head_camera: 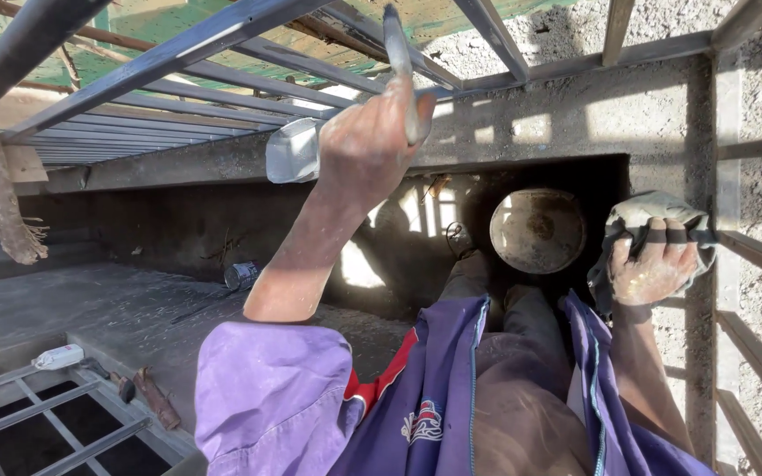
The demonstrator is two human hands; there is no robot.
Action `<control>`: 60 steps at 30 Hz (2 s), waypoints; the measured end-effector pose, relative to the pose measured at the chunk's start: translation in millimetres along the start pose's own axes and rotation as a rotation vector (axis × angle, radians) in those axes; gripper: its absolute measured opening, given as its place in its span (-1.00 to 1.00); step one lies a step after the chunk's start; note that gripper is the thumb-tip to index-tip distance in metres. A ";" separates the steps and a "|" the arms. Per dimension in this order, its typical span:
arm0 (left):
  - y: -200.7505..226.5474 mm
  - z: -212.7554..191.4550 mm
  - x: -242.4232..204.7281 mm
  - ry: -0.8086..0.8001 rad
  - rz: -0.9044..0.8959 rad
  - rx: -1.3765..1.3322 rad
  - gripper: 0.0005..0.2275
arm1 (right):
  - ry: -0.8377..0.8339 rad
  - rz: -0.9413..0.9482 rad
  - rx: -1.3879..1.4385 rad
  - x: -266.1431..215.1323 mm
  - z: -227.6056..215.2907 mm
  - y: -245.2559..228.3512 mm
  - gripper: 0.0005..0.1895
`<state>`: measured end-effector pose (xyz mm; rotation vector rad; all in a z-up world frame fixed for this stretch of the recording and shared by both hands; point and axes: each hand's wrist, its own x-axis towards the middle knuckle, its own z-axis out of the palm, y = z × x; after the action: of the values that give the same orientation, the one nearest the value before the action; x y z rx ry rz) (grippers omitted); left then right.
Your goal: Painting a metal railing with a brush and a small container of paint
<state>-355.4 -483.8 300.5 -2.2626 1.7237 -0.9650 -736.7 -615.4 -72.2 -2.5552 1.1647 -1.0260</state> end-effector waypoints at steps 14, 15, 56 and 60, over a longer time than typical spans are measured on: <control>-11.0 -8.4 -15.5 0.327 0.261 0.237 -0.79 | 0.058 -0.037 -0.022 0.3 9.3 4.7 -0.44; -9.9 3.0 -16.1 0.331 0.256 0.246 -0.79 | 0.065 -0.044 -0.018 1.8 7.9 4.7 -0.44; 90.8 146.8 -58.4 0.114 0.248 -0.222 -0.98 | 0.031 -0.040 -0.007 -2.4 9.3 7.5 -0.54; 76.9 187.8 -54.4 -0.013 0.205 -0.283 -0.81 | 0.033 -0.042 -0.009 -1.3 14.5 12.0 -0.49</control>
<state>-320.4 -509.8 95.0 -2.1809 2.1540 -0.7026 -735.3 -624.6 -88.6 -2.5892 1.1314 -1.0791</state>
